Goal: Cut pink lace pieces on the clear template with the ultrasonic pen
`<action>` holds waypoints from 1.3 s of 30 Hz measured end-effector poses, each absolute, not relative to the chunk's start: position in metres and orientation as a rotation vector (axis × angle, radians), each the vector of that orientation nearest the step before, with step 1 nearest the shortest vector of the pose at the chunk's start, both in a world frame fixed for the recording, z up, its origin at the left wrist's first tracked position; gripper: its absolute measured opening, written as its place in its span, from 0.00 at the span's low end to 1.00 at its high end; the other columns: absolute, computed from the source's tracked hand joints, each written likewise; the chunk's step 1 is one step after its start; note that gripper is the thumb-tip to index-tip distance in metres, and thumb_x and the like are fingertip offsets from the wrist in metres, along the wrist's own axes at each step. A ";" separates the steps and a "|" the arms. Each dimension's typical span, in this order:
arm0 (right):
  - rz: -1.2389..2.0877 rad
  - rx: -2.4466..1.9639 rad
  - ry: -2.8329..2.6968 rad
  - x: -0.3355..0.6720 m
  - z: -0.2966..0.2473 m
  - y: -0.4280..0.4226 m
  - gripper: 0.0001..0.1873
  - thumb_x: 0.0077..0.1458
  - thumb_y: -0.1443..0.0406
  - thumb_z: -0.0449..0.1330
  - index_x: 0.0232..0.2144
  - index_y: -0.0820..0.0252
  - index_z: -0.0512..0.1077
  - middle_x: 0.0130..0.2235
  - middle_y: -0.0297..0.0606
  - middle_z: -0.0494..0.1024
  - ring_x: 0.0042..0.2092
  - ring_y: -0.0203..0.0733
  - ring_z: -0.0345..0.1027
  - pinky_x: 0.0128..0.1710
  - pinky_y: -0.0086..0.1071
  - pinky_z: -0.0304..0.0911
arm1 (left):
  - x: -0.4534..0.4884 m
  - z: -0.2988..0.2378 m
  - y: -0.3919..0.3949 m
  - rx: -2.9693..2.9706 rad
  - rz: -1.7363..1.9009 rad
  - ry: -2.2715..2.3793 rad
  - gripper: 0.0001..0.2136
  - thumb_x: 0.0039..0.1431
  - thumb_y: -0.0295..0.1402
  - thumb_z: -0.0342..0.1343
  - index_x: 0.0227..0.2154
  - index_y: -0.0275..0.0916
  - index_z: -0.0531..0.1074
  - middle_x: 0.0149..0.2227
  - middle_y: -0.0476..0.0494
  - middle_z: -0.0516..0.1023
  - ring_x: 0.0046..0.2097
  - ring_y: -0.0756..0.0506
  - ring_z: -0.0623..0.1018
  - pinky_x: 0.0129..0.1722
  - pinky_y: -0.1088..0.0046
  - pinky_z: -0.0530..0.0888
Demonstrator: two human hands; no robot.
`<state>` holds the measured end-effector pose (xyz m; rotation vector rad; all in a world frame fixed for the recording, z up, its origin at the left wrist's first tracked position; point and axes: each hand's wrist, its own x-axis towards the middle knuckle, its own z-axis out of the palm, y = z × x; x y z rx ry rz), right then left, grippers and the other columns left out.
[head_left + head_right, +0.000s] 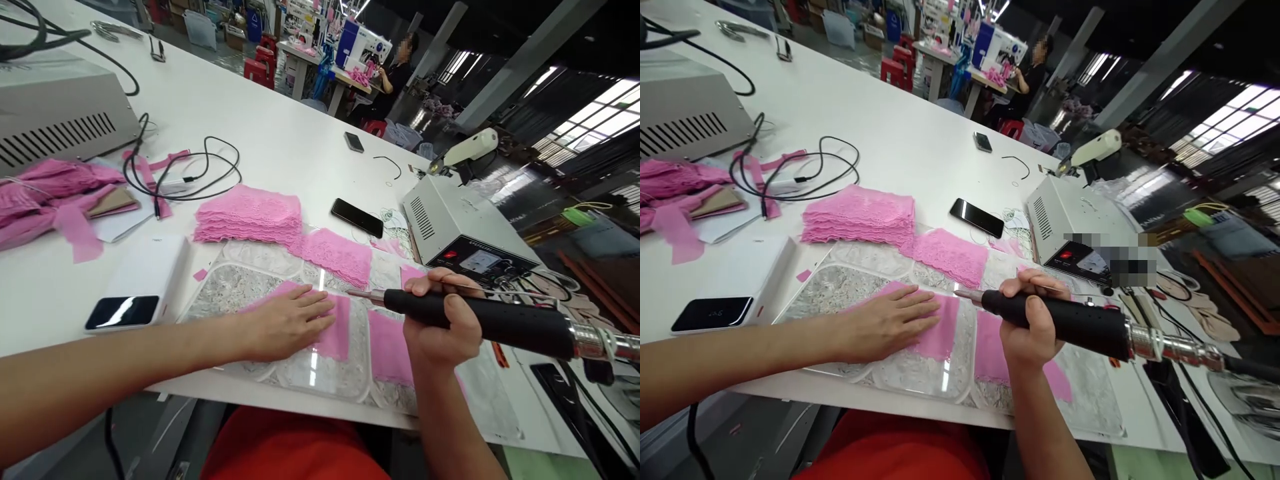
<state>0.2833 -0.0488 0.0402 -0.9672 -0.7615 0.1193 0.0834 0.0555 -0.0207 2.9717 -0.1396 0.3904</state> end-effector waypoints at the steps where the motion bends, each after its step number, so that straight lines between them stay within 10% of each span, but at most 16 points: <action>1: 0.106 -0.976 -0.751 0.287 0.038 -0.052 0.08 0.41 0.65 0.56 0.29 0.58 0.71 0.31 0.32 0.73 0.23 0.33 0.66 0.26 0.35 0.64 | 0.087 -0.022 0.054 2.972 0.373 -0.142 0.19 0.71 0.36 0.45 0.59 0.34 0.66 0.62 0.37 0.67 0.64 0.38 0.65 0.64 0.56 0.59; 39: 0.166 -0.961 -0.802 0.294 0.025 -0.063 0.05 0.45 0.68 0.58 0.29 0.58 0.71 0.32 0.33 0.72 0.26 0.34 0.67 0.29 0.35 0.65 | 0.096 -0.016 0.053 2.965 0.279 -0.159 0.21 0.72 0.39 0.44 0.61 0.36 0.64 0.64 0.36 0.64 0.65 0.39 0.64 0.66 0.53 0.55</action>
